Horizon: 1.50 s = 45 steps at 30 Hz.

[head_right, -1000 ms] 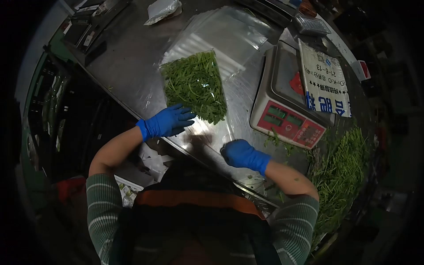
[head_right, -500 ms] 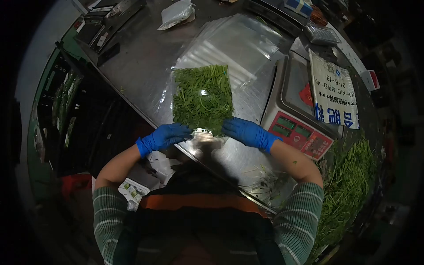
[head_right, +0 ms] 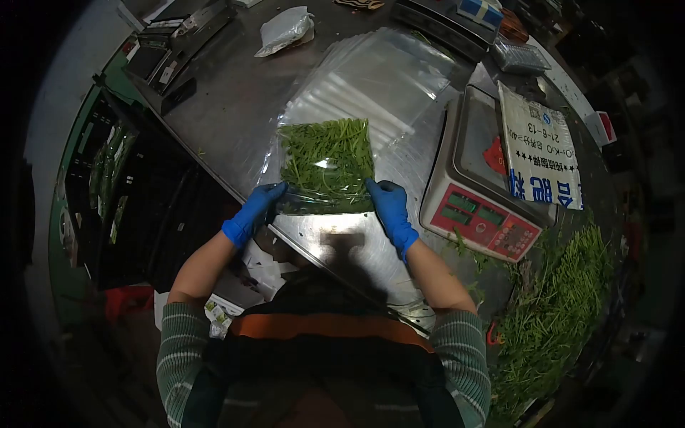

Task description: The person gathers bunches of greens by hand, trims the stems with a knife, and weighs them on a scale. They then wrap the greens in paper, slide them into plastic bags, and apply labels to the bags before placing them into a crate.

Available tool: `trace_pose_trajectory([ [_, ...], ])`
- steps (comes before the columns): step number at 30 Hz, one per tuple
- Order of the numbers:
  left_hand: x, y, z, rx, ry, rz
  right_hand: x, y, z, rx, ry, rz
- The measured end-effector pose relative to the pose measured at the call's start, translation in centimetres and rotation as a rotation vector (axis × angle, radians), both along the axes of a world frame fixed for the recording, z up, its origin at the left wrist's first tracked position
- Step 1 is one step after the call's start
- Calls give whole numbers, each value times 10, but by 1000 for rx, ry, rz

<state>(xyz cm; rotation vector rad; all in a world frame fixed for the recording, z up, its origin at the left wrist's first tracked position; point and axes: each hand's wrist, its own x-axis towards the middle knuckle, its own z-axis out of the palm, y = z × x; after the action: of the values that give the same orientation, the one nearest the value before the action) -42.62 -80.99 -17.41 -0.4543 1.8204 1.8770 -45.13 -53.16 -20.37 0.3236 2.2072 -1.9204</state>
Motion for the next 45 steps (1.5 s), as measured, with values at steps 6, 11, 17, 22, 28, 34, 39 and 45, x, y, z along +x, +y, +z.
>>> trace_pose_trajectory([
  [6,4,38,73,-666,1047,104,-2,-6,3,193,81,-74],
  [11,-15,83,3,-1064,1017,-228,-13,-11,-5,278,193,-162],
  [17,-31,66,46,726,97,170,-41,-56,108,228,353,298],
  [22,-10,51,26,775,625,218,15,-112,195,-365,380,790],
  [28,7,19,22,786,781,84,15,-58,126,155,719,2],
  [34,12,14,22,491,821,231,22,-72,121,-521,131,321],
  [39,16,-33,92,1078,212,191,19,-75,120,-422,201,246],
  [45,21,-85,115,102,413,329,-1,-119,120,-386,346,331],
])
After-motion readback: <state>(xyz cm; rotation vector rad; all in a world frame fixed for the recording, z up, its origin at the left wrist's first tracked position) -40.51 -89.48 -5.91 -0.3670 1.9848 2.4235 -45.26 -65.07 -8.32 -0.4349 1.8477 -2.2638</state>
